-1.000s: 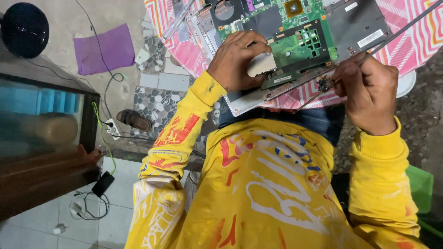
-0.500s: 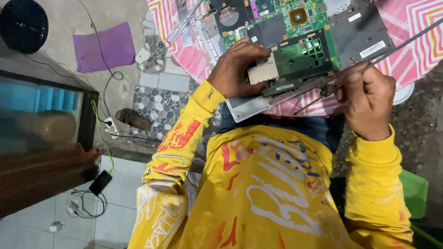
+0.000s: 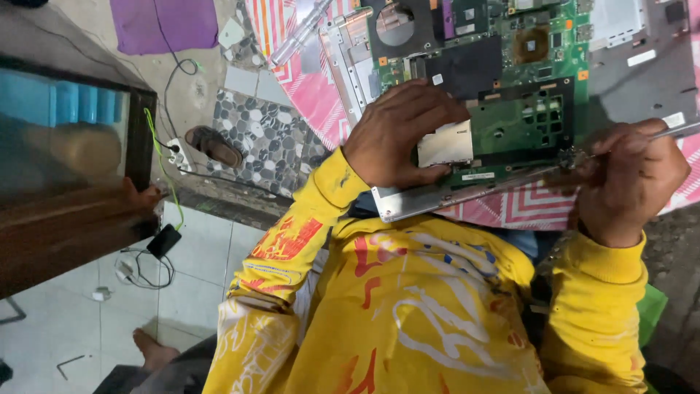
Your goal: Using a screwdriver to remove components from a laptop motherboard
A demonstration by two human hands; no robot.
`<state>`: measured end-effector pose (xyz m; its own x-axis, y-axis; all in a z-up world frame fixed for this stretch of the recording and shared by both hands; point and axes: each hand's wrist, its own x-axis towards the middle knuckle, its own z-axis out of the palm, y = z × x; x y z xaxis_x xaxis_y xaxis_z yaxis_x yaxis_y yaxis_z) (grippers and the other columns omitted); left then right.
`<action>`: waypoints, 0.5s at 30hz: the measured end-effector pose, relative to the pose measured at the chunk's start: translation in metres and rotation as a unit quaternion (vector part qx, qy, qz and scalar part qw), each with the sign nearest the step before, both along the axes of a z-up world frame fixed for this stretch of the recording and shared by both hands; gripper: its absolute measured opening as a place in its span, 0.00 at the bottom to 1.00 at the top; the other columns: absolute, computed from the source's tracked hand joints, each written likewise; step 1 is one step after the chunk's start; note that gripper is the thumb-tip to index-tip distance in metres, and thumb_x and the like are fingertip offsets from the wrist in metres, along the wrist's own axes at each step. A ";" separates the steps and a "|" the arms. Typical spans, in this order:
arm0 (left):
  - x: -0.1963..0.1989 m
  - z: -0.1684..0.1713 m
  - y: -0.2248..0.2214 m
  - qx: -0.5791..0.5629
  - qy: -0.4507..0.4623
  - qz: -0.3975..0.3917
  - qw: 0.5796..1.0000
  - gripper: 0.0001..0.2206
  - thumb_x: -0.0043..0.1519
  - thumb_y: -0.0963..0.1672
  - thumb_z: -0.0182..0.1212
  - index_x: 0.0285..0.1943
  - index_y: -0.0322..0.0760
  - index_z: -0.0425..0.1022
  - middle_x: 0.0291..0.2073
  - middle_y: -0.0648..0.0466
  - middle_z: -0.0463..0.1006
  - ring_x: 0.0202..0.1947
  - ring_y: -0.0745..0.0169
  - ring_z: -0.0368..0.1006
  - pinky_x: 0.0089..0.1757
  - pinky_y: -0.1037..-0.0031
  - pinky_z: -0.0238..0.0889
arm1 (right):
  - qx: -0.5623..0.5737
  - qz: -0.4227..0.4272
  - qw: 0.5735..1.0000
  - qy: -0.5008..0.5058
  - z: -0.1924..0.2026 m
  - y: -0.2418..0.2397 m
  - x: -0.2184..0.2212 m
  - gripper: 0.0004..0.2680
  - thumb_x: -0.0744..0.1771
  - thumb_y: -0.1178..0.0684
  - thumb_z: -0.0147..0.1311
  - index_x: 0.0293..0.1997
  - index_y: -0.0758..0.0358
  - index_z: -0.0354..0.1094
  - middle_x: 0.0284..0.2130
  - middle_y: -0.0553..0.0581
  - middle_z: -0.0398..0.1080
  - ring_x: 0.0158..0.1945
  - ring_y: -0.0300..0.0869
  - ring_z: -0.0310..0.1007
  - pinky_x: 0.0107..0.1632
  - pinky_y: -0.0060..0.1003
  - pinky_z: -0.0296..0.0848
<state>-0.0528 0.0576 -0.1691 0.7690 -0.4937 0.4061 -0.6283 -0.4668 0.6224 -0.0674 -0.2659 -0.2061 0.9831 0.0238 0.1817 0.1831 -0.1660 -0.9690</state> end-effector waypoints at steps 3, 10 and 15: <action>0.002 0.003 0.000 -0.007 0.017 0.004 1.000 0.27 0.48 0.45 0.76 0.57 0.36 0.72 0.52 0.49 0.75 0.54 0.48 0.70 0.61 0.58 0.58 | 0.099 -0.010 0.994 0.043 -0.015 0.004 0.005 0.07 0.76 0.51 0.36 0.42 0.57 0.52 0.34 0.55 0.61 0.27 0.36 0.56 0.34 0.29 0.59; 0.006 0.001 -0.001 0.013 0.028 0.009 0.999 0.30 0.48 0.46 0.77 0.59 0.35 0.72 0.52 0.49 0.76 0.55 0.50 0.71 0.62 0.57 0.57 | -0.134 0.020 0.987 -0.081 -0.046 -0.024 -0.009 0.07 0.71 0.77 0.35 0.39 0.76 0.48 0.42 0.72 0.55 0.40 0.54 0.53 0.52 0.49 0.67; 0.007 0.006 0.001 -0.005 0.052 -0.009 0.999 0.34 0.47 0.43 0.76 0.63 0.32 0.67 0.51 0.45 0.73 0.55 0.47 0.70 0.65 0.54 0.58 | 0.139 0.078 0.987 -0.013 -0.132 -0.085 -0.019 0.06 0.77 0.50 0.30 0.50 0.55 0.53 0.44 0.56 0.58 0.44 0.41 0.62 0.56 0.39 0.72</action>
